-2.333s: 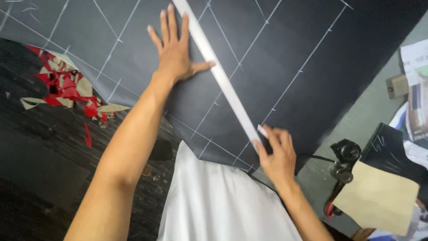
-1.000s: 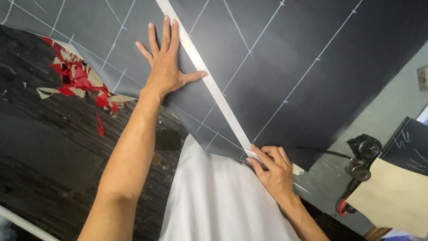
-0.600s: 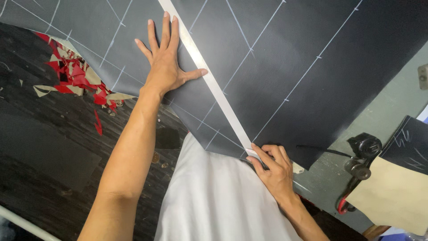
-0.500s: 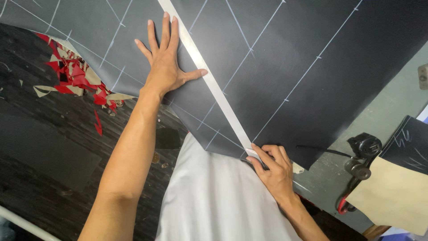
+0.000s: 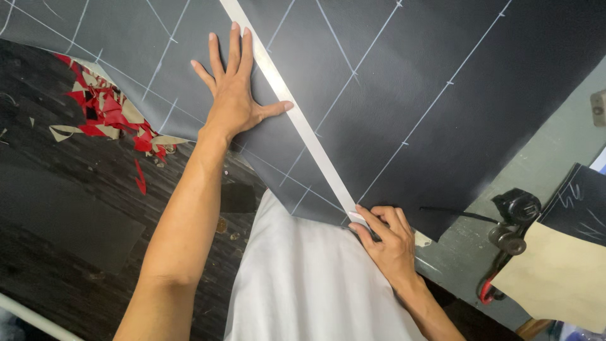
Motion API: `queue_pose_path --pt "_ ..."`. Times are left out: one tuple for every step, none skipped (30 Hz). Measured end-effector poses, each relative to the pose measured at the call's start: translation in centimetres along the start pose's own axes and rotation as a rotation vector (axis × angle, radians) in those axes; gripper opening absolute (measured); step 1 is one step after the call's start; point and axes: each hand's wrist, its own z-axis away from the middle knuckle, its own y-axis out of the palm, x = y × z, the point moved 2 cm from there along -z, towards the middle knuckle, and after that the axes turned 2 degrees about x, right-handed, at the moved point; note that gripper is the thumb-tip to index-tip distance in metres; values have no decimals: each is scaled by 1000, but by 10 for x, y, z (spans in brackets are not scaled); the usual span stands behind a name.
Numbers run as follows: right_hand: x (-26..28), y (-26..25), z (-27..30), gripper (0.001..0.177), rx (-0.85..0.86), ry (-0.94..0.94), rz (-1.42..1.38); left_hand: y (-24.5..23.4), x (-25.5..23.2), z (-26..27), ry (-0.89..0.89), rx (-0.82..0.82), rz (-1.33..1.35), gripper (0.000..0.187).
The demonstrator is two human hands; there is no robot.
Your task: The person uses a white marker and a long straightedge to draw straight lines on a large black sheet. They measure with a tape measure, mark points, and repeatedly draw lines across the surface, occasionally erasing marks with an eraser.
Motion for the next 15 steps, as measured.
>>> queue_pose_path --pt "0 0 0 46 4 -1 6 0 0 -1 -5 3 1 154" --pt "0 0 -1 47 8 -3 12 0 -1 -1 -11 6 1 154" --pt "-1 0 -1 47 9 0 15 -1 -1 -1 -10 5 1 154" --pt "0 0 -1 46 9 3 18 -1 -1 -1 -9 4 0 154" --pt "0 0 0 46 11 6 20 -1 -1 0 -9 2 -1 153" --pt "0 0 1 46 16 15 19 0 -1 1 -10 1 -1 154" --pt "0 1 0 46 21 25 18 0 -1 0 -9 0 0 154" --pt "0 2 0 46 26 35 17 0 -1 -1 -9 -1 0 154" --pt "0 2 0 46 20 25 17 0 -1 -1 -8 -3 1 154" --pt "-1 2 0 46 15 16 17 0 -1 -1 -7 -4 1 154" --pt "-1 2 0 46 11 6 17 0 0 -1 -7 -5 2 154" --pt "-1 2 1 46 12 8 17 1 0 0 -6 -6 -5 155" --pt "-1 2 0 46 12 8 17 1 -1 0 -5 -9 -12 155" --pt "0 1 0 46 12 8 17 1 -1 0 -5 -12 -19 155" --pt "1 1 -1 46 18 15 13 0 -1 1 -8 -12 -22 155"
